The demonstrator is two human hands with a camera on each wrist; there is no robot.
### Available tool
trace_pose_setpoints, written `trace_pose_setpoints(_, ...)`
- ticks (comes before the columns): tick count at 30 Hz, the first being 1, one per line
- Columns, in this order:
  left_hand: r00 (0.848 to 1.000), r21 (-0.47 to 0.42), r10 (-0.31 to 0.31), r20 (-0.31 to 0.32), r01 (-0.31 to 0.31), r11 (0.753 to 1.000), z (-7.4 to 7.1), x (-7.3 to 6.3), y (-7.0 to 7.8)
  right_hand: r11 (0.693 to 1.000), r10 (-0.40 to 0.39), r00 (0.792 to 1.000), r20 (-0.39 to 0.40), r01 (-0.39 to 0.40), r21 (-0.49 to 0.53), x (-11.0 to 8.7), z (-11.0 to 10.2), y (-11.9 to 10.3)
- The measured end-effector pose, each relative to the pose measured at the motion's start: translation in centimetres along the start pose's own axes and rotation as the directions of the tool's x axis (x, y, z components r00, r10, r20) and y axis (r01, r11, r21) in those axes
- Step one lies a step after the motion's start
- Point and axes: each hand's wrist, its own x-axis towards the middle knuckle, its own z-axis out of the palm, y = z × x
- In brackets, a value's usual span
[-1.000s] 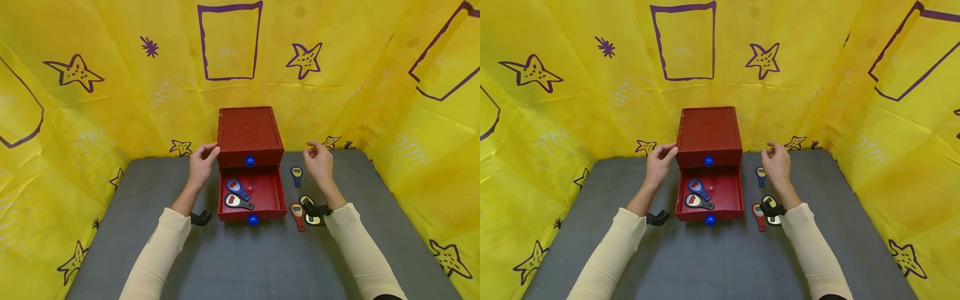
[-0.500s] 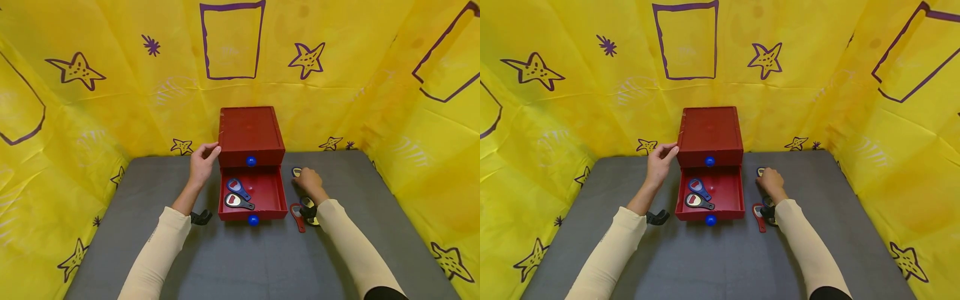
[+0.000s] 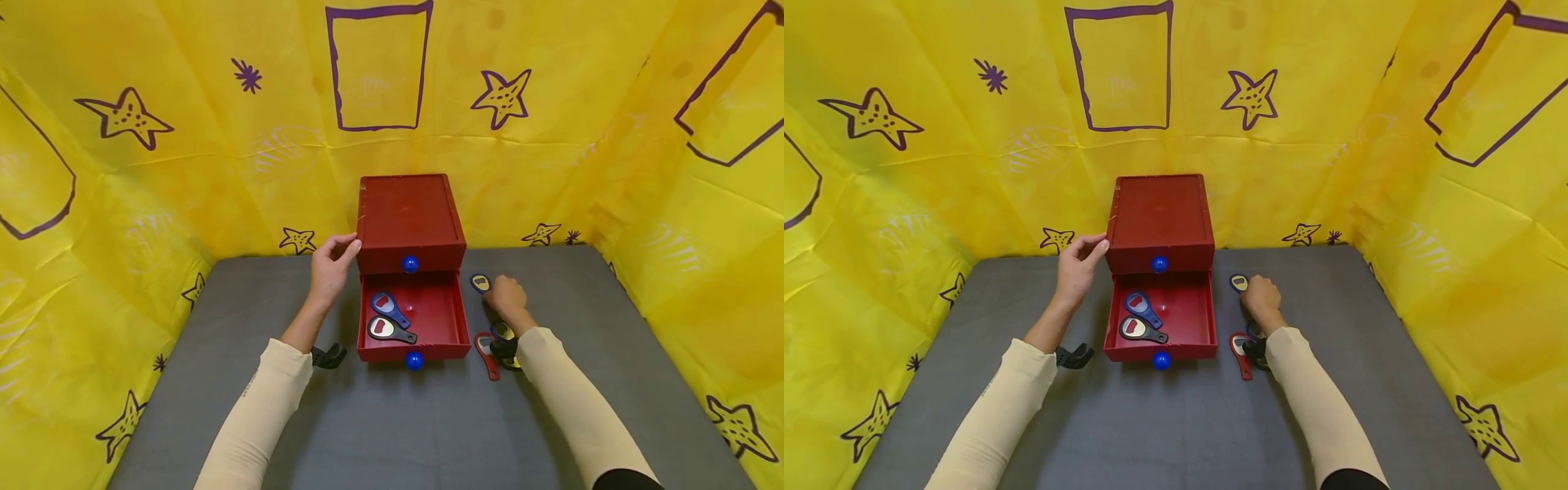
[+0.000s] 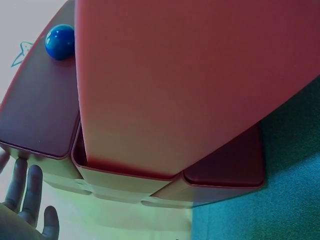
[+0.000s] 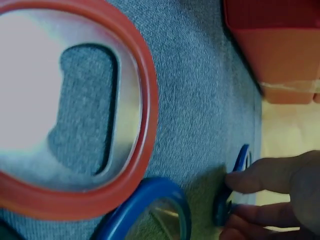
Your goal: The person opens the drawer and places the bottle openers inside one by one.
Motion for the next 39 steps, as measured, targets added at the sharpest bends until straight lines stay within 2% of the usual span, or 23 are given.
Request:
trace_pose_setpoints(6, 1.0, -0.006, -0.018, 0.003, 0.018, 1.0, 0.0, 0.0, 0.2, 0.986, -0.082, 0.996, 0.019, 0.078, 0.149, 0.4, -0.2, 1.1)
trace_pose_setpoints(10, 0.999, -0.006, -0.036, 0.014, 0.036, 0.999, -0.1, -0.1, 0.6, 0.959, -0.086, 0.994, 0.063, 0.066, 0.275, 0.4, -1.1, 1.5)
trace_pose_setpoints(13, 0.999, -0.009, -0.039, 0.016, 0.039, 0.999, 0.0, -0.1, 0.8, 0.951, -0.083, 0.994, 0.071, 0.057, 0.304, 0.3, -2.2, 1.4)
trace_pose_setpoints(19, 1.0, -0.02, 0.008, -0.006, -0.008, 1.0, 0.1, -0.1, 0.2, 0.938, -0.11, 0.994, -0.008, 0.107, 0.33, -0.3, -4.9, 1.0)
trace_pose_setpoints(23, 1.0, -0.012, -0.023, 0.0, 0.023, 1.0, 0.0, 0.0, 0.3, 0.925, -0.119, 0.992, -0.036, 0.125, 0.359, -0.7, -6.6, 0.7)
trace_pose_setpoints(25, 0.999, -0.009, -0.039, 0.007, 0.039, 0.999, 0.0, -0.1, 0.6, 0.924, -0.122, 0.991, -0.058, 0.134, 0.358, -1.0, -7.3, 0.5)
trace_pose_setpoints(30, 0.999, 0.0, -0.032, 0.018, 0.032, 0.999, 0.0, -0.9, 2.8, 0.916, -0.128, 0.983, -0.133, 0.168, 0.365, -2.0, -9.0, -0.4)
trace_pose_setpoints(32, 0.999, 0.008, -0.026, 0.019, 0.026, 1.0, 0.0, -1.2, 3.5, 0.914, -0.138, 0.975, -0.173, 0.192, 0.358, -2.5, -9.7, -0.8)
trace_pose_setpoints(39, 1.0, 0.001, -0.024, 0.017, 0.024, 1.0, 0.0, -1.3, 3.6, 0.91, -0.181, 0.934, -0.309, 0.278, 0.307, -5.0, -11.9, -2.9)
